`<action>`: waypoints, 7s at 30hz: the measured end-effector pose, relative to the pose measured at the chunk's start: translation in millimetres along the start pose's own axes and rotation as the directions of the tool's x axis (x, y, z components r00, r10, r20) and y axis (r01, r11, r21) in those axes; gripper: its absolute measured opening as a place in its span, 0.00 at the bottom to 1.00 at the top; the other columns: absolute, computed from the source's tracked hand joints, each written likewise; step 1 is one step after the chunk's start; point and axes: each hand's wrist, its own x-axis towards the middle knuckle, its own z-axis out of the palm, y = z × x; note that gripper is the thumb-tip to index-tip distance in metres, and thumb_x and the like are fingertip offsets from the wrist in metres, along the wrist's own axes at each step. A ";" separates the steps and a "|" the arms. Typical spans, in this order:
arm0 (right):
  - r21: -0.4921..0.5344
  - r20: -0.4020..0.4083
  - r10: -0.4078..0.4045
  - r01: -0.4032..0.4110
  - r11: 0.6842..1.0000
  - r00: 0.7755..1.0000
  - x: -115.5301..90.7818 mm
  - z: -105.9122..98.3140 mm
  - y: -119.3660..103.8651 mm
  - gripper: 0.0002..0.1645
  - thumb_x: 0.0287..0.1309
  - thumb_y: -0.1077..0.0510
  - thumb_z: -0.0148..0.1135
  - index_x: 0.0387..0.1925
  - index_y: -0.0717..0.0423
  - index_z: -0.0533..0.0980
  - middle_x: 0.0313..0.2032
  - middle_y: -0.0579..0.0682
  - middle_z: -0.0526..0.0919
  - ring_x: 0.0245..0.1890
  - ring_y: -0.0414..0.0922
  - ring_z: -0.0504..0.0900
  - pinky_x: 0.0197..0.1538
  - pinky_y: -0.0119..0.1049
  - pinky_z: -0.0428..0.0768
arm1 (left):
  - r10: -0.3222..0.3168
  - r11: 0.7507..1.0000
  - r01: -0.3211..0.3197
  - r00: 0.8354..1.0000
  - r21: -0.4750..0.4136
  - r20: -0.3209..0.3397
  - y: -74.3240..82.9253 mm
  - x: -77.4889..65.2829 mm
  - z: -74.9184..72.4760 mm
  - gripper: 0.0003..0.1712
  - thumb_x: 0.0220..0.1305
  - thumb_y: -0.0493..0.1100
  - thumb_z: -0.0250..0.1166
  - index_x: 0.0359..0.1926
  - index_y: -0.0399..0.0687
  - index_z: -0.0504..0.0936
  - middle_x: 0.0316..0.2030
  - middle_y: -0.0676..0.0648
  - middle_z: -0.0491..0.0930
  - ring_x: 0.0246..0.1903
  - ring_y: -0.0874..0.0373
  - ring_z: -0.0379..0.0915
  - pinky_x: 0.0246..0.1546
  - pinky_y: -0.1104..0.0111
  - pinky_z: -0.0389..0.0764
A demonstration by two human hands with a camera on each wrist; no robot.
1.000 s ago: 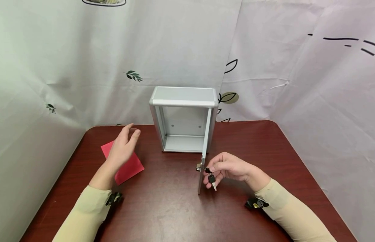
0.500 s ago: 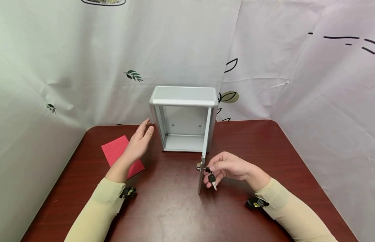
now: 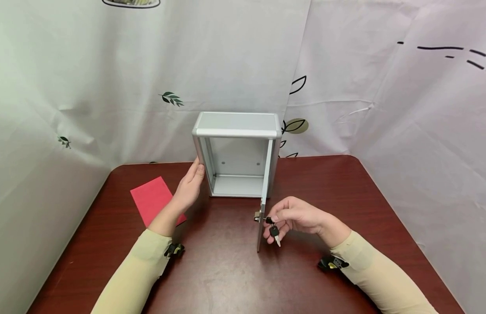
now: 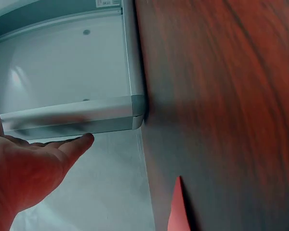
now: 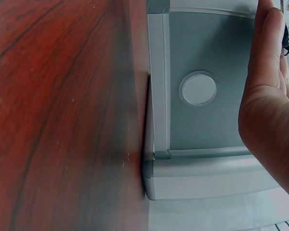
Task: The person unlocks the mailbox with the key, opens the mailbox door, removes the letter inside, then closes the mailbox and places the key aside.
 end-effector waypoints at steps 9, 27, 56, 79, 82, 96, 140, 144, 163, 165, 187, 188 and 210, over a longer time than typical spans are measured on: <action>-0.002 -0.005 0.002 -0.002 1.000 1.000 0.3 0.7 -0.9 0.16 0.79 0.68 0.52 0.52 0.68 0.86 0.45 0.63 0.93 0.45 0.54 0.95 0.46 0.43 0.92 | -0.002 0.999 0.002 1.000 -0.046 -0.006 -1.8 -1.1 5.5 0.40 0.92 0.61 0.42 0.92 0.50 0.49 0.90 0.46 0.48 0.88 0.47 0.42 0.86 0.47 0.48; 0.006 -0.012 -0.007 0.007 1.000 1.000 2.3 2.6 -1.2 0.16 0.80 0.68 0.52 0.53 0.69 0.86 0.45 0.63 0.93 0.45 0.55 0.95 0.47 0.43 0.92 | 0.013 1.000 -0.013 1.000 0.011 -0.015 7.7 -10.9 12.2 0.40 0.92 0.64 0.42 0.92 0.55 0.48 0.89 0.49 0.49 0.87 0.48 0.44 0.85 0.45 0.51; -0.064 -0.192 -0.006 -0.006 0.998 0.981 30.7 21.8 7.1 0.19 0.80 0.64 0.58 0.53 0.82 0.81 0.47 0.67 0.92 0.44 0.54 0.96 0.48 0.45 0.93 | 0.053 0.999 -0.053 0.999 0.008 -0.010 8.6 -11.1 17.6 0.39 0.91 0.64 0.42 0.92 0.60 0.48 0.89 0.53 0.51 0.87 0.51 0.46 0.85 0.46 0.53; -0.054 -0.316 -0.008 -0.010 0.998 0.949 66.4 31.2 7.9 0.21 0.78 0.61 0.63 0.55 0.81 0.81 0.47 0.68 0.92 0.42 0.53 0.96 0.45 0.42 0.93 | 0.047 0.998 -0.045 0.998 0.040 -0.033 11.9 -10.8 21.7 0.39 0.92 0.62 0.43 0.92 0.54 0.50 0.88 0.48 0.53 0.86 0.48 0.50 0.85 0.47 0.54; -0.058 -0.331 -0.012 -0.008 0.998 0.944 70.5 30.7 9.2 0.21 0.78 0.61 0.63 0.55 0.81 0.81 0.47 0.70 0.91 0.42 0.53 0.96 0.46 0.43 0.93 | 0.047 0.998 -0.046 0.998 0.034 -0.031 11.8 -11.3 21.6 0.39 0.92 0.62 0.43 0.92 0.55 0.50 0.88 0.48 0.54 0.86 0.48 0.50 0.85 0.47 0.54; -0.039 -0.395 -0.032 0.018 0.999 0.918 89.3 35.7 7.8 0.22 0.77 0.61 0.64 0.57 0.80 0.80 0.46 0.68 0.92 0.42 0.52 0.95 0.48 0.45 0.93 | 0.072 0.997 -0.072 0.997 0.007 -0.023 11.0 -11.5 21.9 0.37 0.93 0.58 0.44 0.92 0.55 0.51 0.88 0.47 0.54 0.86 0.47 0.51 0.83 0.45 0.57; 0.012 -0.606 -0.095 0.128 0.992 0.790 144.9 26.9 5.6 0.17 0.78 0.60 0.68 0.52 0.75 0.82 0.43 0.63 0.93 0.41 0.51 0.96 0.48 0.45 0.92 | 0.049 0.999 -0.049 0.998 -0.011 -0.027 10.8 -13.5 23.2 0.35 0.93 0.59 0.43 0.92 0.62 0.54 0.85 0.46 0.62 0.81 0.43 0.62 0.77 0.40 0.68; 0.009 -0.613 -0.099 0.132 0.991 0.784 145.9 27.3 5.2 0.17 0.77 0.60 0.69 0.51 0.74 0.83 0.42 0.62 0.93 0.41 0.51 0.96 0.47 0.44 0.92 | 0.057 0.998 -0.058 0.998 -0.007 -0.031 10.2 -13.0 23.1 0.35 0.93 0.58 0.43 0.92 0.62 0.54 0.85 0.46 0.63 0.82 0.43 0.60 0.79 0.41 0.64; 0.022 -0.639 -0.101 0.149 0.989 0.762 150.1 28.1 5.3 0.19 0.77 0.61 0.67 0.55 0.77 0.82 0.41 0.61 0.93 0.39 0.50 0.96 0.47 0.44 0.92 | 0.064 0.998 -0.063 0.997 0.023 -0.038 9.1 -12.8 24.0 0.36 0.92 0.62 0.43 0.91 0.63 0.54 0.86 0.47 0.62 0.83 0.45 0.58 0.82 0.43 0.59; 0.024 -0.640 -0.099 0.150 0.988 0.762 150.5 28.5 5.1 0.19 0.77 0.61 0.67 0.55 0.77 0.82 0.40 0.60 0.93 0.39 0.50 0.96 0.47 0.44 0.92 | 0.068 0.998 -0.067 0.997 0.020 -0.036 9.1 -12.8 24.1 0.35 0.92 0.61 0.43 0.91 0.63 0.54 0.86 0.47 0.62 0.83 0.45 0.58 0.82 0.43 0.59; 0.049 -0.642 -0.097 0.167 0.985 0.760 151.6 28.2 7.2 0.19 0.78 0.60 0.69 0.55 0.77 0.82 0.40 0.60 0.93 0.39 0.50 0.96 0.48 0.45 0.92 | 0.059 0.998 -0.058 0.998 0.040 -0.038 11.3 -13.6 26.4 0.36 0.92 0.60 0.44 0.92 0.60 0.52 0.86 0.46 0.60 0.84 0.44 0.57 0.82 0.41 0.59; 0.044 -0.645 -0.100 0.167 0.985 0.757 151.8 28.1 7.6 0.19 0.78 0.60 0.69 0.54 0.76 0.82 0.40 0.60 0.93 0.39 0.50 0.96 0.48 0.45 0.92 | 0.059 0.998 -0.058 0.997 0.036 -0.039 11.7 -13.8 26.6 0.36 0.92 0.60 0.44 0.92 0.60 0.52 0.86 0.46 0.61 0.84 0.44 0.57 0.82 0.41 0.59; -0.189 -0.753 -0.215 0.109 0.976 0.622 155.2 40.0 8.2 0.15 0.72 0.58 0.77 0.47 0.69 0.89 0.35 0.60 0.93 0.31 0.44 0.94 0.42 0.42 0.93 | 0.025 0.999 -0.023 0.999 0.048 -0.041 11.9 -15.1 26.2 0.36 0.91 0.64 0.43 0.91 0.66 0.54 0.86 0.48 0.61 0.83 0.47 0.58 0.82 0.44 0.60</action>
